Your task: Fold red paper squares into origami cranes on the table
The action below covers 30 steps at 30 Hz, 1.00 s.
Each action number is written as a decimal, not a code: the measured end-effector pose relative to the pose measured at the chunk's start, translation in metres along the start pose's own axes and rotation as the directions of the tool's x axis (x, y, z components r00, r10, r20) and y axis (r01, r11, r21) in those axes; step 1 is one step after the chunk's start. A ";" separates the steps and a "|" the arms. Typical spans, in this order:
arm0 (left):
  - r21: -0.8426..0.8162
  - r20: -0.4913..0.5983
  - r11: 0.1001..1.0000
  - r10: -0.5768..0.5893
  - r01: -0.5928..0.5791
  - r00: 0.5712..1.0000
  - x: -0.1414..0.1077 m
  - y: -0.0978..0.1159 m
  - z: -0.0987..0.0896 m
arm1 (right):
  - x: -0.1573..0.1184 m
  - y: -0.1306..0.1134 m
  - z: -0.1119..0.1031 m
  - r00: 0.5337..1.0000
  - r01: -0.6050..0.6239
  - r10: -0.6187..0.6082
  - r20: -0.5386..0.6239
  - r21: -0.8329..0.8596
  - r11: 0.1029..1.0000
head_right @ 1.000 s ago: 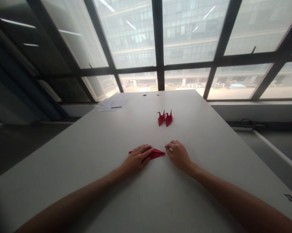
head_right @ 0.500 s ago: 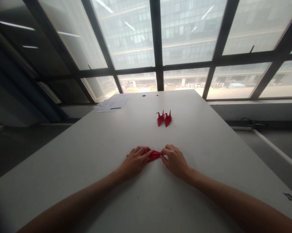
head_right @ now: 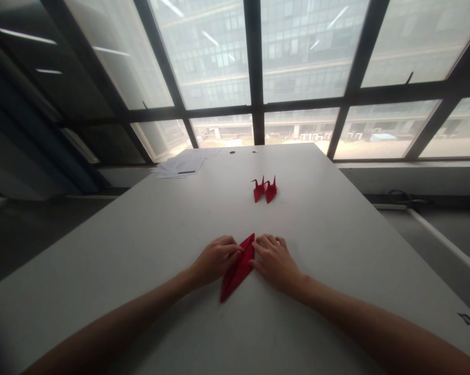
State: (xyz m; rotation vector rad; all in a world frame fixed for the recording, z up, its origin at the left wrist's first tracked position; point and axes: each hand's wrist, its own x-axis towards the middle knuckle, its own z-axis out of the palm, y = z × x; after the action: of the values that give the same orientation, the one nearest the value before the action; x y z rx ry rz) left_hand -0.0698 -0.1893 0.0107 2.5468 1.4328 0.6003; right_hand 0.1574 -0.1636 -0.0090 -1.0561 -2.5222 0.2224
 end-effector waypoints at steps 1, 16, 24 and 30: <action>-0.001 -0.033 1.000 -0.001 0.001 0.999 0.001 -0.003 0.002 | 0.001 0.001 0.001 1.000 0.005 -0.005 -0.001 0.016 1.000; 0.096 0.060 0.991 0.088 -0.094 0.994 -0.002 -0.017 0.018 | 0.001 0.003 0.007 0.998 0.052 -0.054 0.027 0.057 0.997; 0.120 0.082 0.986 0.109 -0.118 0.991 -0.003 -0.019 0.018 | 0.001 0.005 0.009 0.998 0.056 -0.058 0.030 0.055 0.997; 0.127 0.091 0.985 0.102 -0.113 0.991 -0.003 -0.019 0.016 | 0.001 0.003 0.007 0.998 0.059 -0.060 0.027 0.061 0.996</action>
State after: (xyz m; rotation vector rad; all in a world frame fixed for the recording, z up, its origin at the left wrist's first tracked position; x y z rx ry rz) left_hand -0.0791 -0.1808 -0.0111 2.7305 1.3562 0.4204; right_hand 0.1558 -0.1607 -0.0161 -0.9599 -2.5514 0.2963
